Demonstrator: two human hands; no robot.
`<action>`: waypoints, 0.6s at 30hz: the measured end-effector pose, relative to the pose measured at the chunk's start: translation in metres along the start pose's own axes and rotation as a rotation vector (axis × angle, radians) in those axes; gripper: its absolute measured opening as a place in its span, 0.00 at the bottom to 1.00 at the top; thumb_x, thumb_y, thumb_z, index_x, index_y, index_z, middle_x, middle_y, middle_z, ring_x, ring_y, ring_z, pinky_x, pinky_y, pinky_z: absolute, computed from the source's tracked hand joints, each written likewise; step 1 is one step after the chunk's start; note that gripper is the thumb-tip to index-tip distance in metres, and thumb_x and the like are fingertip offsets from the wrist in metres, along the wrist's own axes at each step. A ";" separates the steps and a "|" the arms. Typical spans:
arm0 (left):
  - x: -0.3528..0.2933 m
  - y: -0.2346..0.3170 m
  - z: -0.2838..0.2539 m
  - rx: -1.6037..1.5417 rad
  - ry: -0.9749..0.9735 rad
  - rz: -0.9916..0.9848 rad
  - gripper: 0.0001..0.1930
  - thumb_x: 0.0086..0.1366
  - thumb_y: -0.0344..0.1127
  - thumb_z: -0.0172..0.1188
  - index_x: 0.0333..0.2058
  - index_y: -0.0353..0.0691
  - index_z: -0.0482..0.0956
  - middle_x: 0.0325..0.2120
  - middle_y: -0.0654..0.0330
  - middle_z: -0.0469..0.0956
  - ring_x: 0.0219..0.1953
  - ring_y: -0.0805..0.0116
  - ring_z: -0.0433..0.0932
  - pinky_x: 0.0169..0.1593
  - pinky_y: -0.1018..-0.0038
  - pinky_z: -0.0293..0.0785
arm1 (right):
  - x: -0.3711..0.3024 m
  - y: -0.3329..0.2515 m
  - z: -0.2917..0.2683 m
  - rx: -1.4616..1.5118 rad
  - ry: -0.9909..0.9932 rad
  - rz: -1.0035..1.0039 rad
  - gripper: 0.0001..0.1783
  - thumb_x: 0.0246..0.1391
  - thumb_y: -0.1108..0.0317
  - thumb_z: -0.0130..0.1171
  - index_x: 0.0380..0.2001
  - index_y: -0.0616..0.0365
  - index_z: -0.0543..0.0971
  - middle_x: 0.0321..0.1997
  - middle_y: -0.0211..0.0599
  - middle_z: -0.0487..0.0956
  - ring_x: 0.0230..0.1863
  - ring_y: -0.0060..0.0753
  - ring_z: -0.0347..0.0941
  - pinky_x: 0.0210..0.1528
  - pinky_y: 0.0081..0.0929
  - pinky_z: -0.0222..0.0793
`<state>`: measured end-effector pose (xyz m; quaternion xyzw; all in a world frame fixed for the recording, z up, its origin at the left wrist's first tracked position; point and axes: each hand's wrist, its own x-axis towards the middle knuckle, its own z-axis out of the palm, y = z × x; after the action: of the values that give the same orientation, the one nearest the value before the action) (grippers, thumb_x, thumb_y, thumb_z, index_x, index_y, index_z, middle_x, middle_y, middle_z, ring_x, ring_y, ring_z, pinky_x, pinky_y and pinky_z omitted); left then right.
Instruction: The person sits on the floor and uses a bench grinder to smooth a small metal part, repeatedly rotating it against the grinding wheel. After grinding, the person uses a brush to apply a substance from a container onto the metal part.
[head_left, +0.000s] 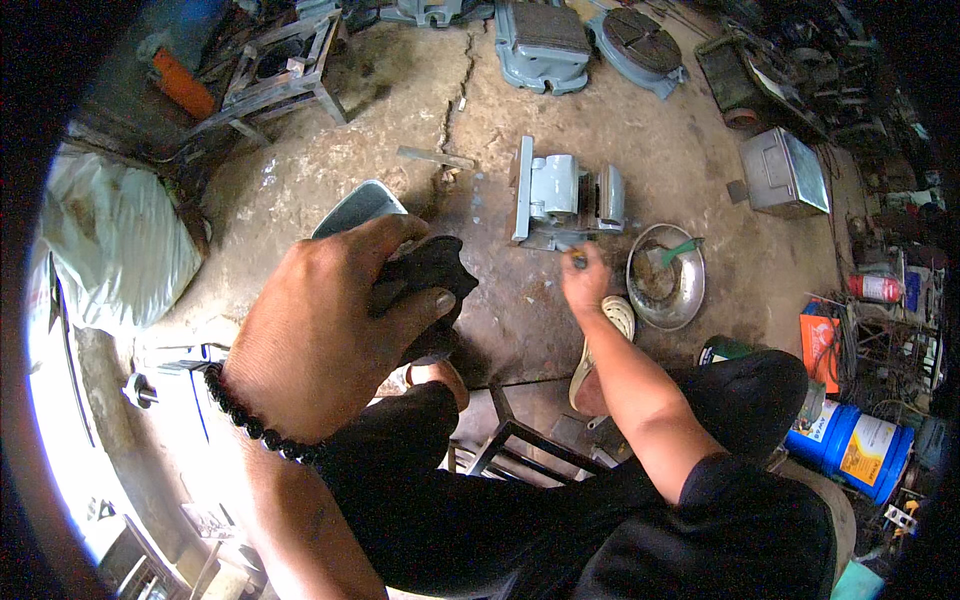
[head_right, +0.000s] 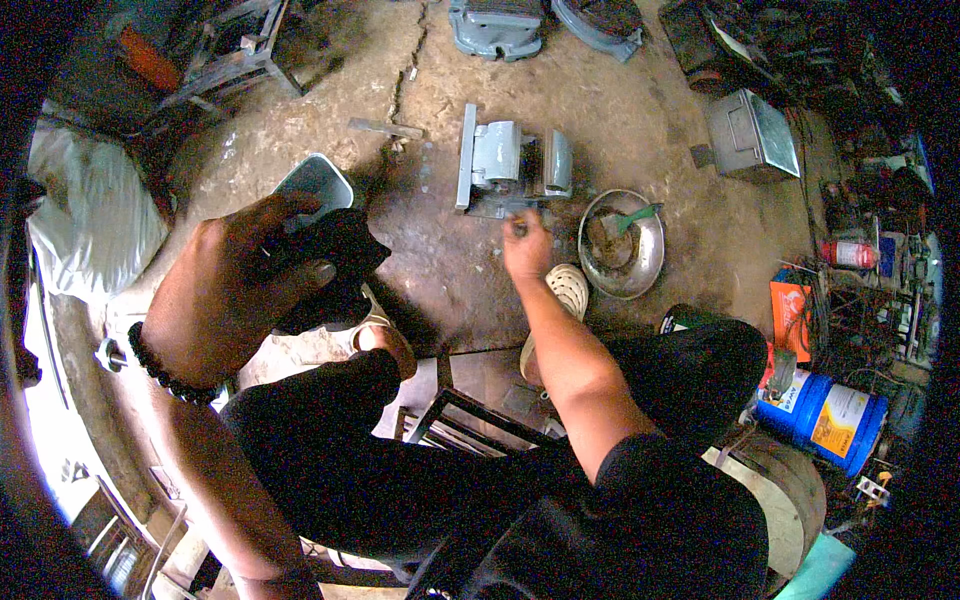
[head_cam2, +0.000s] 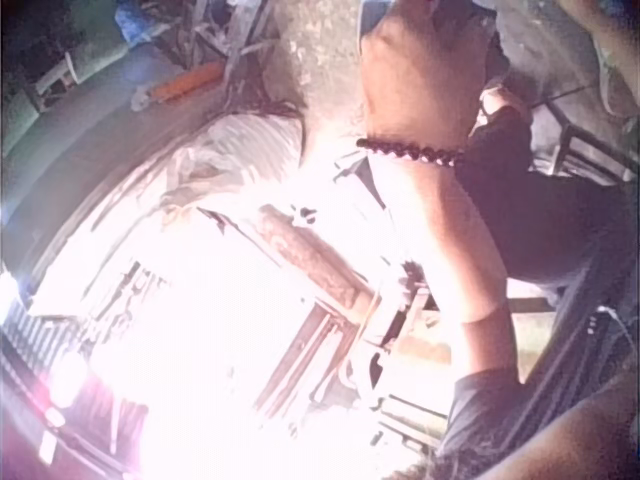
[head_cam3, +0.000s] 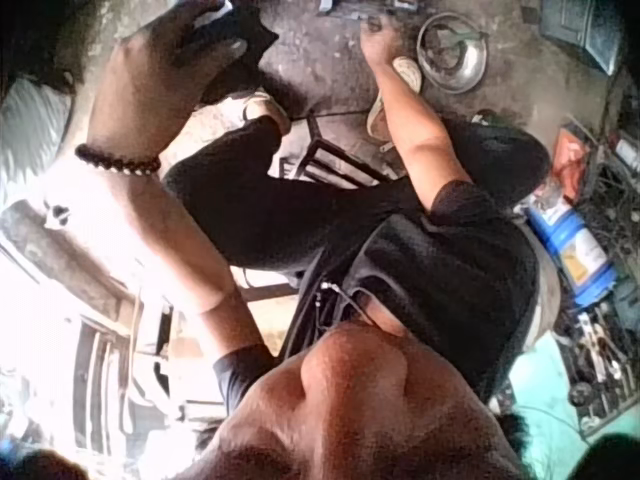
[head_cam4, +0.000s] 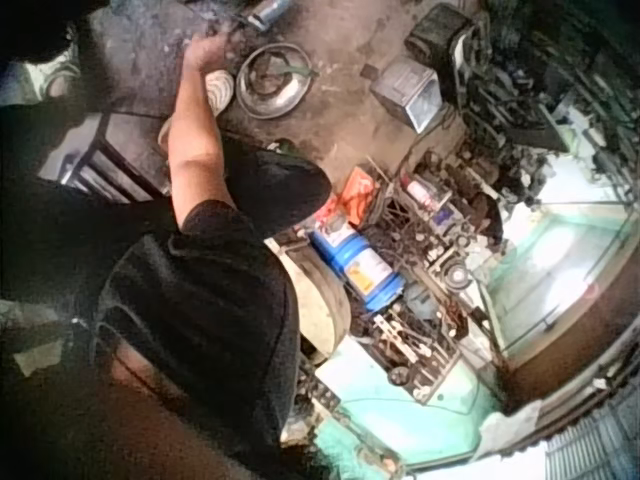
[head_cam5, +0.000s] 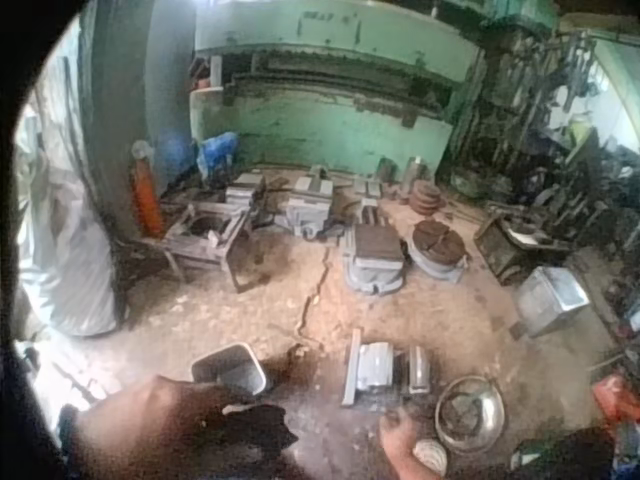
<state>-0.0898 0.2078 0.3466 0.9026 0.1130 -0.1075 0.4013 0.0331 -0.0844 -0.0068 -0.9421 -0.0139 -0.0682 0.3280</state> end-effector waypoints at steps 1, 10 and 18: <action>0.001 0.000 0.001 -0.006 0.003 0.004 0.17 0.54 0.35 0.64 0.42 0.37 0.78 0.33 0.48 0.81 0.37 0.49 0.80 0.41 0.62 0.76 | 0.000 -0.006 0.009 -0.023 -0.036 0.000 0.10 0.49 0.65 0.61 0.32 0.60 0.78 0.30 0.47 0.81 0.33 0.51 0.77 0.39 0.39 0.71; 0.000 -0.003 0.000 0.014 0.005 0.041 0.18 0.53 0.35 0.64 0.42 0.35 0.78 0.33 0.45 0.80 0.37 0.47 0.80 0.42 0.62 0.76 | 0.009 0.009 -0.016 0.131 -0.091 -0.085 0.11 0.49 0.65 0.64 0.32 0.61 0.79 0.30 0.49 0.81 0.37 0.47 0.80 0.40 0.32 0.71; 0.002 0.000 0.001 0.040 0.001 0.051 0.18 0.53 0.35 0.64 0.42 0.34 0.77 0.33 0.45 0.80 0.37 0.47 0.80 0.42 0.61 0.76 | 0.007 0.007 -0.023 0.023 0.074 -0.046 0.10 0.49 0.64 0.62 0.31 0.59 0.78 0.31 0.50 0.80 0.37 0.55 0.78 0.40 0.40 0.71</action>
<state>-0.0880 0.2074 0.3450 0.9130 0.0880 -0.0989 0.3858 0.0374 -0.1043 0.0074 -0.9345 -0.0242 -0.1102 0.3375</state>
